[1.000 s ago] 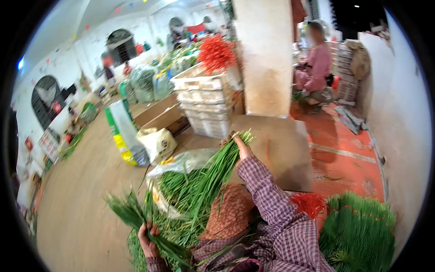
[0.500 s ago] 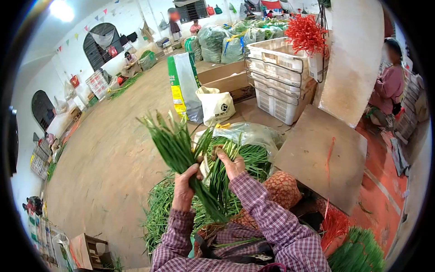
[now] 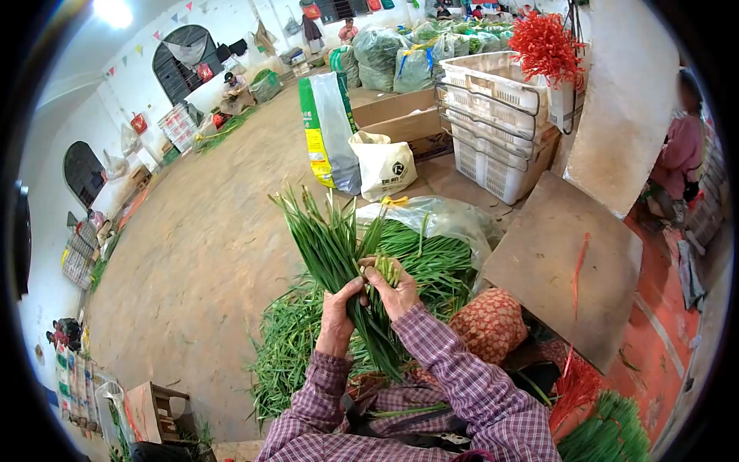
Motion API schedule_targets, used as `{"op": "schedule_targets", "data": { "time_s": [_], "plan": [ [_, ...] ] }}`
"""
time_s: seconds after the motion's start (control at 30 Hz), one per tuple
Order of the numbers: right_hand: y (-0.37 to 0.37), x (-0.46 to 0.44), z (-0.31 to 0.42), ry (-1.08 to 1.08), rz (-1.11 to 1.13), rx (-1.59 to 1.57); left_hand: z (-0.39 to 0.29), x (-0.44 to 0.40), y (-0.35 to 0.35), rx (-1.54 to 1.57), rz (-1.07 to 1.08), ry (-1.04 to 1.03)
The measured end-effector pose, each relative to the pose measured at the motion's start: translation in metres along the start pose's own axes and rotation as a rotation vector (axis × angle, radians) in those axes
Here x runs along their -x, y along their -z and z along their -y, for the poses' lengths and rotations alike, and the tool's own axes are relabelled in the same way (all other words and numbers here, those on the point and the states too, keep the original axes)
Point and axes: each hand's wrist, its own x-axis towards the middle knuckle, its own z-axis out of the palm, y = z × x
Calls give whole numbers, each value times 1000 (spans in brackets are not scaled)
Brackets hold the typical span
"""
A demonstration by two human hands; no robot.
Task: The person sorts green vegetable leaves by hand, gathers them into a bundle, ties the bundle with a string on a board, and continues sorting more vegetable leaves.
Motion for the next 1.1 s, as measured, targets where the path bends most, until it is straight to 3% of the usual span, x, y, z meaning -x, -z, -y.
{"op": "schedule_targets", "data": {
  "time_s": [0.1,0.17,0.27,0.5,0.57,0.63,0.7,0.77,0.87,1.0,1.03,1.1],
  "plan": [
    [15,0,-3,-121,-192,166,-4,-1,20,37,26,33],
    [31,-9,10,-186,-220,-10,-9,2,38,44,110,28],
    [52,-20,26,-286,-428,126,-19,11,54,147,155,5],
    [31,-41,22,-306,-93,76,-14,20,71,146,197,109],
    [24,-51,9,-226,-25,197,-19,28,61,108,183,111],
    [22,-55,-6,-201,-33,259,-23,31,57,68,193,89],
    [8,-47,19,-80,-6,123,-20,31,62,81,225,127],
    [9,-44,43,-158,-166,278,-19,30,72,86,256,113],
    [59,-66,50,-188,-426,241,-24,36,90,43,235,119],
    [113,-74,65,-251,-549,293,-30,42,112,7,250,105],
    [122,-76,57,-212,-406,211,-31,44,113,6,242,106],
    [98,-63,57,-194,-285,388,-28,45,112,23,259,134]
  ]
}}
